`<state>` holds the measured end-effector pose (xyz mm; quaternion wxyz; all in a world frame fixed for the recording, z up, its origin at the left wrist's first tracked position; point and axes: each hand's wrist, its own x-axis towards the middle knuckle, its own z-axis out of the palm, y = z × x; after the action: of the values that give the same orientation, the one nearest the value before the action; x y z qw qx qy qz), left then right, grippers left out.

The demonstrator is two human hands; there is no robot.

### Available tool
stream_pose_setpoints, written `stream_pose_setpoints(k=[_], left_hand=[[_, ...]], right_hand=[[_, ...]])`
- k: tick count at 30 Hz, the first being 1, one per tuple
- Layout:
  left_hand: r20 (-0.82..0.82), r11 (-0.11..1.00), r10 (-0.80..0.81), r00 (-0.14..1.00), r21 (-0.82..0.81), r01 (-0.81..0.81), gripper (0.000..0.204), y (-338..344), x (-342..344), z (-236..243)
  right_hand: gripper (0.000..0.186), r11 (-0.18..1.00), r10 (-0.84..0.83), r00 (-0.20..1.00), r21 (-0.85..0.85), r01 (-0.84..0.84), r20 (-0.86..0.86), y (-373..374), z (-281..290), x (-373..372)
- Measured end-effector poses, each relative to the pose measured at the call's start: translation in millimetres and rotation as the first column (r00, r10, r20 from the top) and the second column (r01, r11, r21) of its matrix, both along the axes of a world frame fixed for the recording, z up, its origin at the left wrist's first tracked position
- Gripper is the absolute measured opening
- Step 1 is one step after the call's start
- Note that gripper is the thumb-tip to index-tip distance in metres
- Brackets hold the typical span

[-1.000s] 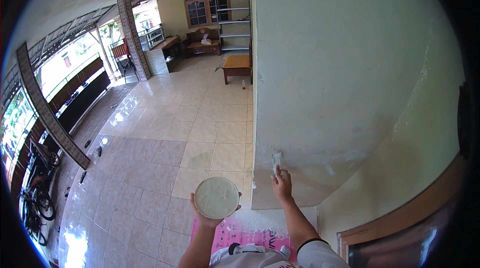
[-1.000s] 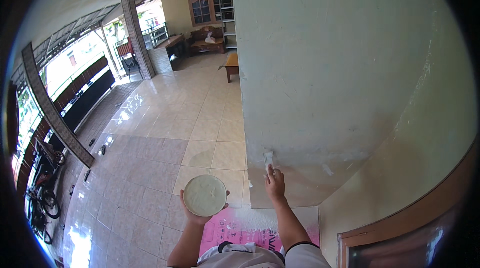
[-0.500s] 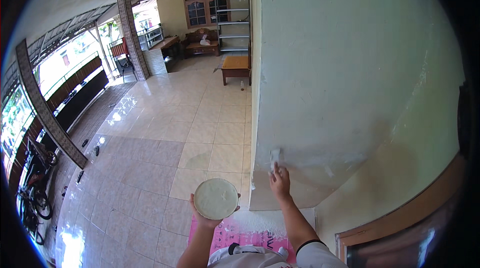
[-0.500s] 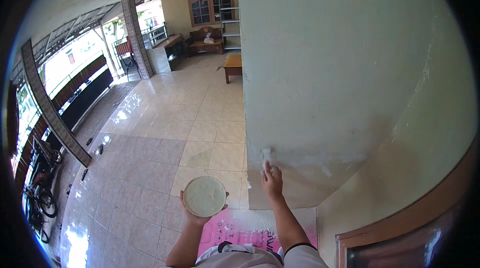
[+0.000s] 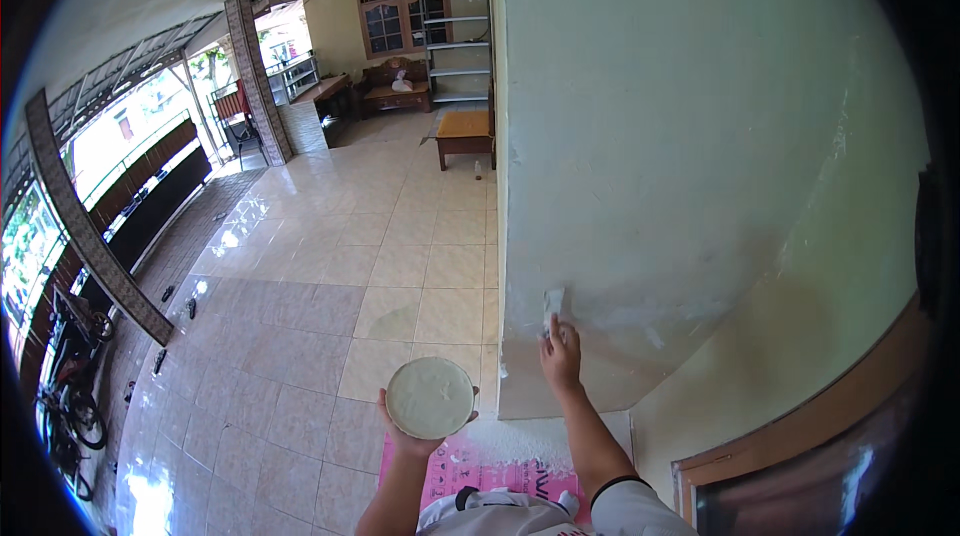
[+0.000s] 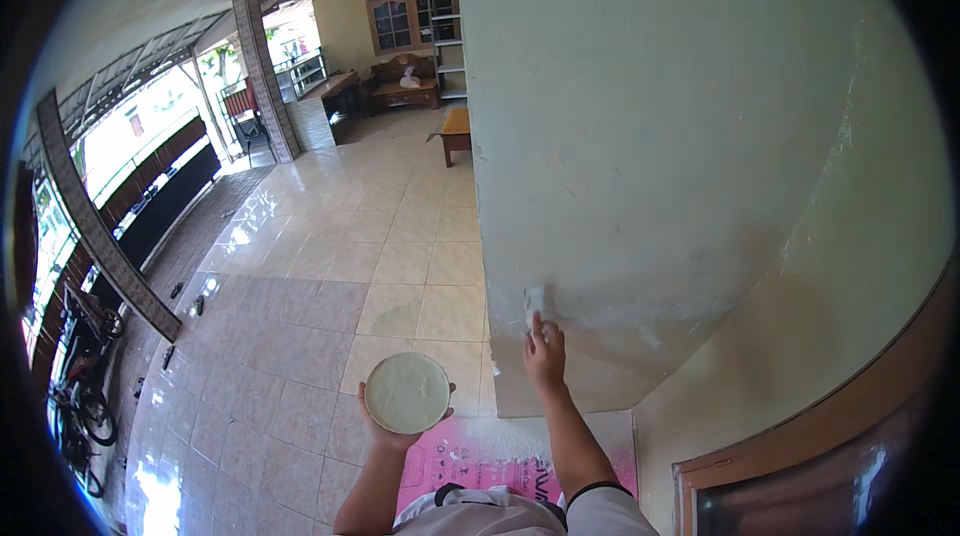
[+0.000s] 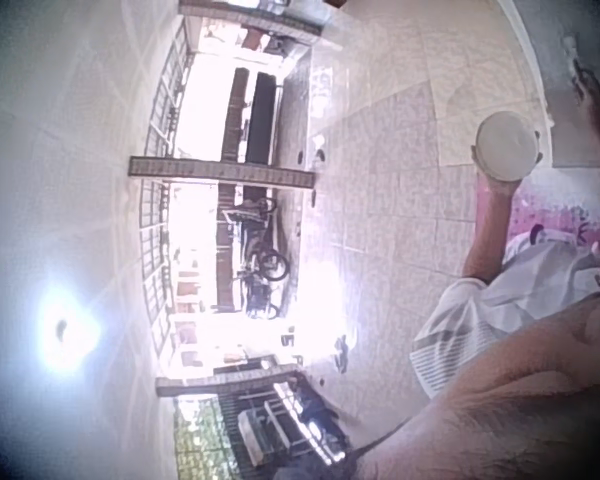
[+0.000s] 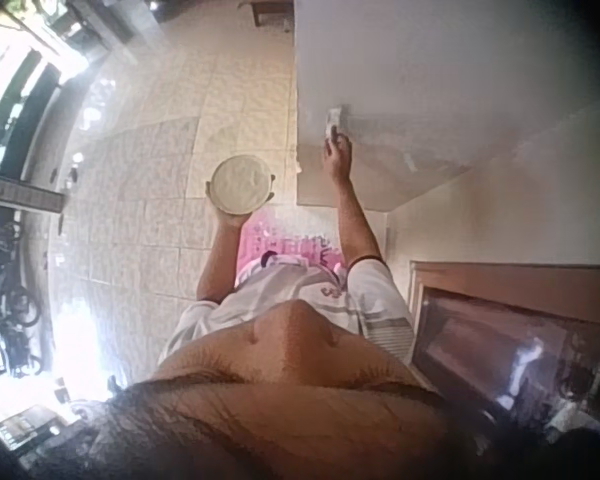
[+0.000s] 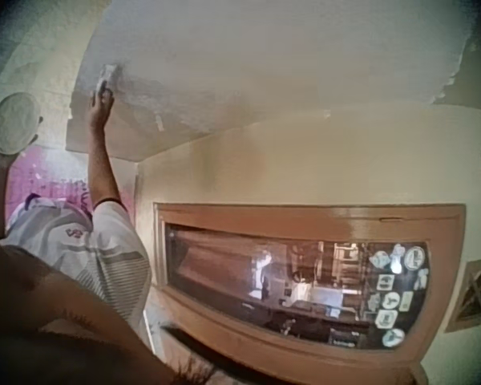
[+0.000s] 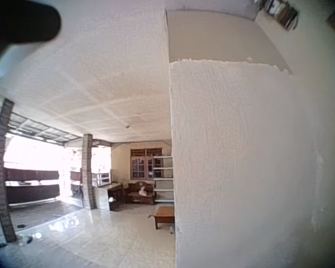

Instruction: The person applies wall putty to a damaged wall using a putty knife, scooping the putty from a bowl and spreading it onto the wall.

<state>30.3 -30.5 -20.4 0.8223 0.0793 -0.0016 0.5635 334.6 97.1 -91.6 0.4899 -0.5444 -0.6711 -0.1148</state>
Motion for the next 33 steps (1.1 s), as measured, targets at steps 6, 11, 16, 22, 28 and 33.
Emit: stream_pose_setpoints(k=[6, 11, 16, 22, 28, 33], left_hand=[[0.001, 0.999, -0.05, 0.999, -0.007, 0.05, 0.105, 0, 10, 10], [-0.026, 1.0, -0.016, 1.0, 0.018, 0.017, 0.106, -1, 2, 4], [-0.005, 0.999, -0.031, 0.999, -0.007, 0.031, 0.106, 1, 1, 9], [-0.061, 0.999, -0.027, 0.998, 0.026, 0.029, 0.106, 4, 6, 2], [0.014, 0.999, -0.041, 0.999, 0.004, 0.041, 0.107, -2, 1, 11], [-0.035, 0.997, -0.055, 0.998, 0.057, 0.057, 0.107, 4, 7, 3]], right_hand=[[0.081, 0.988, -0.082, 0.993, -0.12, 0.092, 0.089, -14, -70, 22], [0.08, 0.981, -0.012, 0.999, -0.193, 0.02, 0.043, -27, -66, 14], [0.077, 0.999, -0.045, 0.994, -0.019, 0.043, -0.099, 13, -4, 13], [0.079, 0.945, -0.104, 0.995, -0.313, 0.097, -0.005, -35, -94, 40], [0.084, 0.997, -0.07, 0.997, -0.026, 0.069, -0.025, 2, -10, 20], [0.087, 0.989, -0.12, 0.989, -0.071, 0.126, 0.088, -16, -64, 35]])
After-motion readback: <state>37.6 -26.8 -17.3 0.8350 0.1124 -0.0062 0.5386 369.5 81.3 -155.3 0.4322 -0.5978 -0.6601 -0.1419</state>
